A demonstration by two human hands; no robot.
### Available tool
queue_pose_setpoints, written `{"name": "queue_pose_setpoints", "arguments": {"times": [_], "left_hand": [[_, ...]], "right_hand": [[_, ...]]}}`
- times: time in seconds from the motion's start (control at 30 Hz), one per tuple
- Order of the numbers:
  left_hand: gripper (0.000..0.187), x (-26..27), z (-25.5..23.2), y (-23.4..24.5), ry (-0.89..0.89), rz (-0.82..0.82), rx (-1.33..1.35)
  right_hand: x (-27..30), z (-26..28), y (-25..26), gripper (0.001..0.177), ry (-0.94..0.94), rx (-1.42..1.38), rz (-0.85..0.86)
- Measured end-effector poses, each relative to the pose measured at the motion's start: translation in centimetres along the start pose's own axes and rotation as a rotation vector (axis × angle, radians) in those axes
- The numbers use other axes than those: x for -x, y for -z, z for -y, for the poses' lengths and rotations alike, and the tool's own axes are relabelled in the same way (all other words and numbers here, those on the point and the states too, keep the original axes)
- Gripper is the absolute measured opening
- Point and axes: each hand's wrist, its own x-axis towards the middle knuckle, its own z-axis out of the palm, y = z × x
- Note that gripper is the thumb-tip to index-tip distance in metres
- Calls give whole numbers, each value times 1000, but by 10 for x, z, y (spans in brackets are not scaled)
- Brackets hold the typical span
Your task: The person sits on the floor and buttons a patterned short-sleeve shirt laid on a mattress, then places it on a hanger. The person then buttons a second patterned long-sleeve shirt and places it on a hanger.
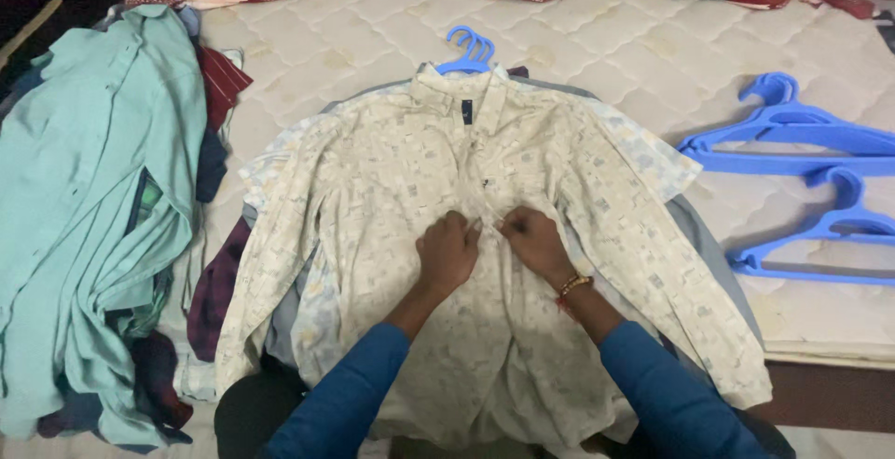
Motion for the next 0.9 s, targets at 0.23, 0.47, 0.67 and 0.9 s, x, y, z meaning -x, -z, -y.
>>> {"name": "queue_pose_setpoints", "arguments": {"times": [0.23,0.47,0.67,0.9], "left_hand": [[52,9,-15,-28,-139,-266,-338],[24,-5,24,26,109,-29,371],[20,4,110,106,502,-99,915],[22,13,224,176,66,-617,214]], "right_hand": [[13,-25,46,24,-388,-580,-133],[20,-50,141,25,-240,-224,-197],[7,-124,206,29,-173,14,-334],[38,-93,188,45,190,638,-406]]}}
